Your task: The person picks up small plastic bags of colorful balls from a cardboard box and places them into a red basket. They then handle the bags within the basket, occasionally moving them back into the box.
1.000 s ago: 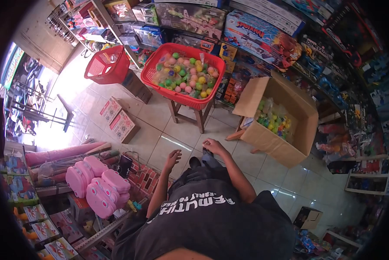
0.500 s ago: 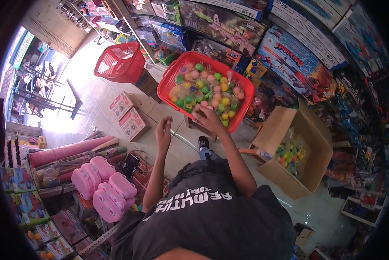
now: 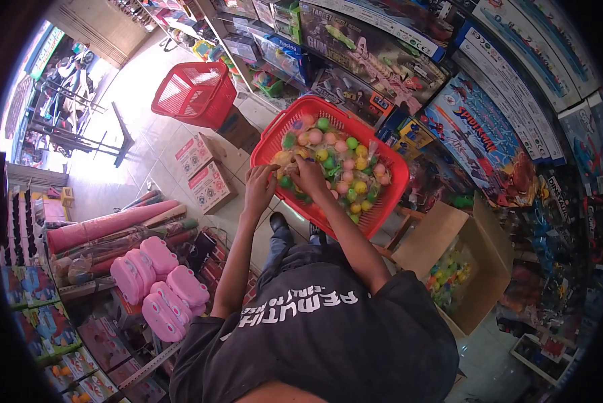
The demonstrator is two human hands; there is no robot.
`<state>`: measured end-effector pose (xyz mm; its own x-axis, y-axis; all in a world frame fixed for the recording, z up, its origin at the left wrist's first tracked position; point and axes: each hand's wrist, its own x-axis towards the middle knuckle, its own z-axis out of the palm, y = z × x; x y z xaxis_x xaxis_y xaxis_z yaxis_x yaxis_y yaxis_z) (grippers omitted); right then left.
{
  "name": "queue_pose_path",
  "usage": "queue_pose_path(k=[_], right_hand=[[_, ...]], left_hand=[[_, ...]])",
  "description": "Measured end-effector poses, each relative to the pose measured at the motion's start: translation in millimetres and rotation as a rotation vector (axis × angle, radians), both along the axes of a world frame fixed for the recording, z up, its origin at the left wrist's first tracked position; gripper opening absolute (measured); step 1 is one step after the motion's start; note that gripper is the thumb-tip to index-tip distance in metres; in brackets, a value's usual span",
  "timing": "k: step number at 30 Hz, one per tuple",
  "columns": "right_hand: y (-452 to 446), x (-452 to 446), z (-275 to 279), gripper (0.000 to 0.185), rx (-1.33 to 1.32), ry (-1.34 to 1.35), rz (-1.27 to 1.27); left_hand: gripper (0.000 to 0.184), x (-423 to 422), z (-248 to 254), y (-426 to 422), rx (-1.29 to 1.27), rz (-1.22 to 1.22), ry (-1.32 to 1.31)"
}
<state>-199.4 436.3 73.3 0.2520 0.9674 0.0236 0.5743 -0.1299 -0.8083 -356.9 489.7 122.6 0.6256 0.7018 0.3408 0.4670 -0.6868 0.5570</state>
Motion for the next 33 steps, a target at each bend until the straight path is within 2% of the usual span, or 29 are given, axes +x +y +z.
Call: queue_pose_path(k=[2, 6, 9, 11, 18, 20, 25, 26, 27, 33], right_hand=[[0.0, -2.3, 7.2, 0.030, 0.110, -0.115, -0.056], [2.2, 0.5, -2.2, 0.023, 0.109, -0.171, -0.023], [0.9, 4.7, 2.7, 0.020, 0.015, -0.192, -0.054], [0.5, 8.0, 4.6, 0.018, 0.064, -0.052, -0.032], [-6.4, 12.4, 31.5, 0.016, 0.188, 0.078, 0.103], [-10.1, 11.1, 41.1, 0.014, 0.184, 0.229, 0.092], [-18.7, 17.4, 49.3, 0.012, 0.135, 0.374, 0.132], [-20.8, 18.5, 50.9, 0.012, 0.100, 0.433, 0.121], [-23.3, 20.1, 51.5, 0.012, 0.103, 0.429, 0.111], [-39.4, 33.3, 57.6, 0.012, 0.083, 0.513, 0.082]], left_hand=[[0.018, 1.0, -3.3, 0.8, 0.008, 0.001, -0.003], [0.018, 1.5, -6.4, 0.4, 0.024, 0.020, -0.004], [0.021, 1.6, -8.5, -0.3, 0.012, 0.023, 0.020], [0.023, 1.9, -8.9, -0.4, 0.008, 0.025, 0.023], [0.041, 7.8, 7.6, -8.1, -0.033, -0.011, 0.091], [0.041, 11.1, 8.7, -10.7, -0.023, -0.015, 0.102], [0.040, 21.4, 1.5, -8.3, -0.022, -0.069, 0.077], [0.039, 23.9, 0.0, -6.1, -0.109, -0.101, 0.098], [0.039, 26.4, -1.8, -4.6, -0.195, -0.133, 0.119], [0.031, 40.0, -11.7, -5.2, -0.257, -0.221, 0.022]])
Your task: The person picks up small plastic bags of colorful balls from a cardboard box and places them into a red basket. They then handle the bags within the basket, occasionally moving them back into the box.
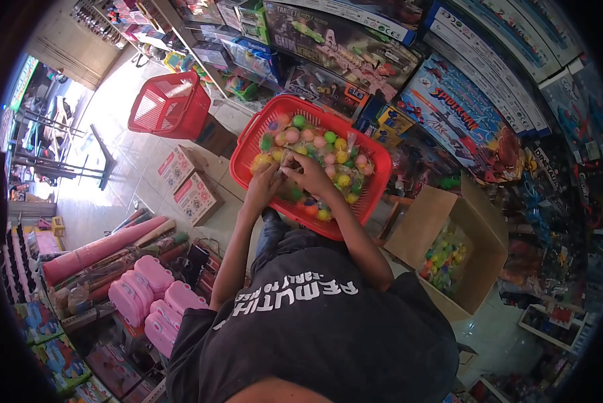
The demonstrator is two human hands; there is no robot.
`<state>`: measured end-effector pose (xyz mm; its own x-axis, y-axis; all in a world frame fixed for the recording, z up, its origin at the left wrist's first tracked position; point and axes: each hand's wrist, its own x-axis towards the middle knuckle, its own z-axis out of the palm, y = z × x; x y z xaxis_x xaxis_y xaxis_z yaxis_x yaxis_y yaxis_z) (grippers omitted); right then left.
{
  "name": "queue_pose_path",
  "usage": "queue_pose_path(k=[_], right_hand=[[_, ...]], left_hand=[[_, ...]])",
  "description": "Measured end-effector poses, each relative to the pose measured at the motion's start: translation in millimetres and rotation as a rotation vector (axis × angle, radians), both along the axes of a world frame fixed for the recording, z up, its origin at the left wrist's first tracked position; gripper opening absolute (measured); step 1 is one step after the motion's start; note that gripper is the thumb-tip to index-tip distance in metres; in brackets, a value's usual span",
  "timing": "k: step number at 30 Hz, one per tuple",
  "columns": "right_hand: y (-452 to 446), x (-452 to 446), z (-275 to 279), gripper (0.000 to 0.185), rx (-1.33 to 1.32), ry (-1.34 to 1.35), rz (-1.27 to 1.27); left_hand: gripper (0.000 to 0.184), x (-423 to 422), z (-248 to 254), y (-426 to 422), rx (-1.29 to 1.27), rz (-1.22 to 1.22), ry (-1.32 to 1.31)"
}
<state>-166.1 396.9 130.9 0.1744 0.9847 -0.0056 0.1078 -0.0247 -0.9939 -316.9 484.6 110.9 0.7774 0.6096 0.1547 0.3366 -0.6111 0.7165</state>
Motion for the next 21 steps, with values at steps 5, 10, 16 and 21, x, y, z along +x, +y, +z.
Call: queue_pose_path(k=[5, 10, 16, 21], right_hand=[[-19.8, 11.0, -7.0, 0.025, 0.084, 0.010, -0.263], [-43.3, 40.4, -45.8, 0.031, 0.002, 0.006, -0.480], [-57.5, 61.2, -43.0, 0.033, -0.205, -0.212, -0.493], [-55.7, 37.9, -12.9, 0.034, -0.022, -0.187, -0.176]], left_hand=[[0.025, 8.8, 10.0, -2.9, -0.136, -0.023, -0.002], [0.025, 17.1, 6.0, -0.9, -0.143, -0.044, -0.018], [0.024, 31.7, 0.6, -5.7, -0.316, -0.112, -0.152], [0.025, 45.1, 10.7, -9.8, -0.684, -0.122, -0.207]])
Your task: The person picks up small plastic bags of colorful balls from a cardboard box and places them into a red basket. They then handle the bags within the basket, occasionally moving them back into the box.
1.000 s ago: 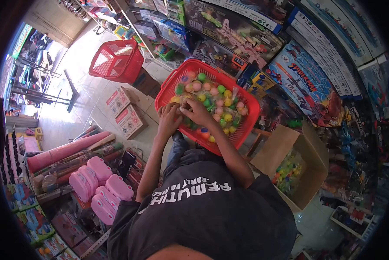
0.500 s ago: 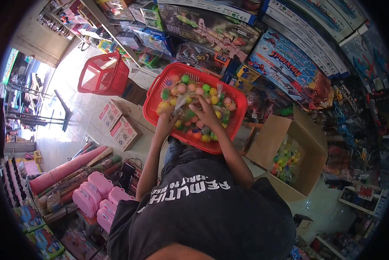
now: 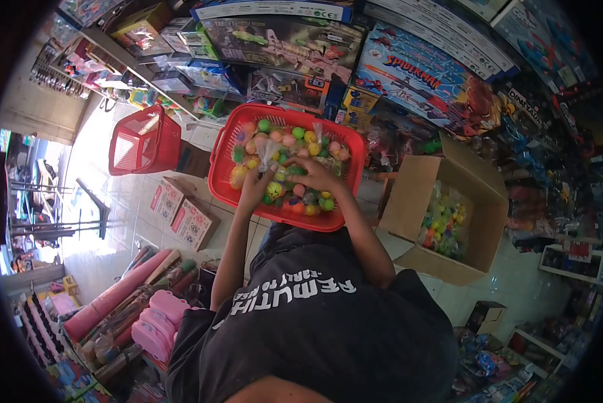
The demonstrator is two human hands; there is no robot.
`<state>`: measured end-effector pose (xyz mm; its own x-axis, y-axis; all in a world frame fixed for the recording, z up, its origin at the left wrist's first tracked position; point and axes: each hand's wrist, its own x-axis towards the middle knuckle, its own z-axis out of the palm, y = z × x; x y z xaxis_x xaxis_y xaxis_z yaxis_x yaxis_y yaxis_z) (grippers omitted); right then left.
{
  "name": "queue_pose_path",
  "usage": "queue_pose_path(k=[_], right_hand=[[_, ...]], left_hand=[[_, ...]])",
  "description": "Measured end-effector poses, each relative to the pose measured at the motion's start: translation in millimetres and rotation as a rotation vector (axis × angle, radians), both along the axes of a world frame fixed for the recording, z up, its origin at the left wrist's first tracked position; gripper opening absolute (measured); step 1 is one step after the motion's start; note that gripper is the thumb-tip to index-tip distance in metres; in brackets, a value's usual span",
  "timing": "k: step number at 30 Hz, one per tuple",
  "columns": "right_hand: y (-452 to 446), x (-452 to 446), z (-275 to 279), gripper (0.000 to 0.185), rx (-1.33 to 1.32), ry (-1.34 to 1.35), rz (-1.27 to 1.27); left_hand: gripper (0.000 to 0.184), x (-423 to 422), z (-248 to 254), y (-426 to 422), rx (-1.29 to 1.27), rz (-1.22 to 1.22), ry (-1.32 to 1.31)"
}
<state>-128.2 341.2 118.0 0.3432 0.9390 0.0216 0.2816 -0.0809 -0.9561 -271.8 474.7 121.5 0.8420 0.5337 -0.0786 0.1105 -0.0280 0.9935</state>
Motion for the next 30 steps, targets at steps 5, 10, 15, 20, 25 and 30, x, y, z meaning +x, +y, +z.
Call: queue_pose_path(k=[5, 10, 15, 20, 25, 30], right_hand=[[-10.3, -12.4, 5.1, 0.037, -0.063, -0.108, -0.065], [-26.8, -25.2, 15.1, 0.028, -0.041, -0.100, -0.181], [-54.9, -45.0, 5.3, 0.025, 0.014, -0.042, -0.383], [-74.3, -75.9, 15.5, 0.016, 0.114, 0.268, -0.657], [-90.6, -114.8, 29.4, 0.022, 0.274, 0.469, -0.849], [-113.1, -143.9, 22.0, 0.015, 0.272, 0.464, -1.011]], left_hand=[[0.023, 10.3, -1.6, -0.4, -0.183, 0.018, -0.022], [0.023, 12.9, -0.1, -4.8, -0.205, -0.069, -0.037], [0.023, 7.1, 11.5, -14.3, -0.445, -0.197, -0.021], [0.022, -12.6, -2.9, -19.2, -0.555, -0.269, 0.062], [0.031, -24.0, 14.9, -46.0, -0.597, -0.451, 0.148], [0.043, -30.5, 23.3, -75.9, -0.453, -0.715, 0.026]])
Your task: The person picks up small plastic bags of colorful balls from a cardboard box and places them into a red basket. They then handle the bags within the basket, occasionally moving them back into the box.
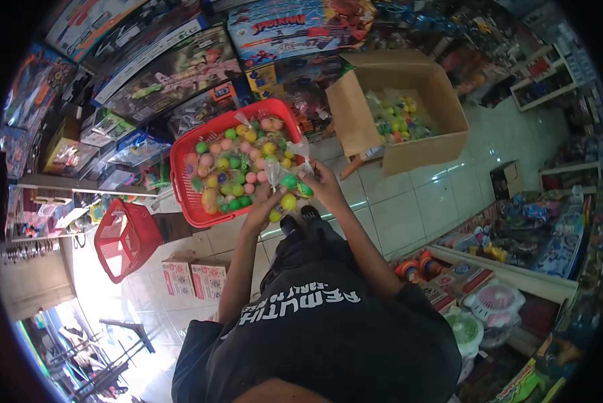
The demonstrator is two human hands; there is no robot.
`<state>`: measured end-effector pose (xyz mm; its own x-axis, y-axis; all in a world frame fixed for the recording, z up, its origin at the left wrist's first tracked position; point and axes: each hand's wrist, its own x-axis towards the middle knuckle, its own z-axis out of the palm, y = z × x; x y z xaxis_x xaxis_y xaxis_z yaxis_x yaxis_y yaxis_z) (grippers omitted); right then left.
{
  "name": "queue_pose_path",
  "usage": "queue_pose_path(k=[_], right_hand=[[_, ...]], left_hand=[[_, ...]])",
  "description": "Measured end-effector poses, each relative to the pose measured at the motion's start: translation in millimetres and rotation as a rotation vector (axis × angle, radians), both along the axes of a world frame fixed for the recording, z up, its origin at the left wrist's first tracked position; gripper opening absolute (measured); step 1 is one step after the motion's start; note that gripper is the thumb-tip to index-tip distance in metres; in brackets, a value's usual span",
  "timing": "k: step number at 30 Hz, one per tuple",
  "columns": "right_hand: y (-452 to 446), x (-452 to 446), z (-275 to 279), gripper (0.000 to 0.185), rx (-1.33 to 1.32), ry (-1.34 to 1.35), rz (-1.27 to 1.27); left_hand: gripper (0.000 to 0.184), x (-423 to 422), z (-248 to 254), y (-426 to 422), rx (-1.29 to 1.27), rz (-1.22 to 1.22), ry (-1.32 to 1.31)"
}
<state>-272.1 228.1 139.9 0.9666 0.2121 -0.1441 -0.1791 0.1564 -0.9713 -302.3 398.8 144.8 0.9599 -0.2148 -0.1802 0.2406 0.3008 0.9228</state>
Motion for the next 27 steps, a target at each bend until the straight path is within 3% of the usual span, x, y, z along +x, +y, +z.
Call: queue_pose_path(k=[4, 13, 17, 22, 27], right_hand=[[-33.4, -12.6, -1.1, 0.017, -0.092, -0.115, -0.058], [-142.8, -30.9, -3.2, 0.030, -0.070, -0.075, -0.063], [-215.3, -38.1, -2.2, 0.027, -0.091, -0.082, -0.048], [-294.4, -42.3, 2.2, 0.026, -0.351, -0.107, -0.045], [-355.4, -37.4, 4.2, 0.026, -0.309, -0.144, -0.057]], left_hand=[[0.040, -4.5, -2.5, -33.9, -0.010, -0.048, 0.161], [0.033, -2.1, -0.6, -135.0, -0.059, -0.172, 0.086], [0.031, 3.2, 0.2, -196.7, -0.051, -0.259, 0.116], [0.031, 12.0, -3.4, -268.3, 0.050, -0.336, 0.095], [0.035, 25.2, -7.2, -329.6, 0.010, -0.382, 0.093]])
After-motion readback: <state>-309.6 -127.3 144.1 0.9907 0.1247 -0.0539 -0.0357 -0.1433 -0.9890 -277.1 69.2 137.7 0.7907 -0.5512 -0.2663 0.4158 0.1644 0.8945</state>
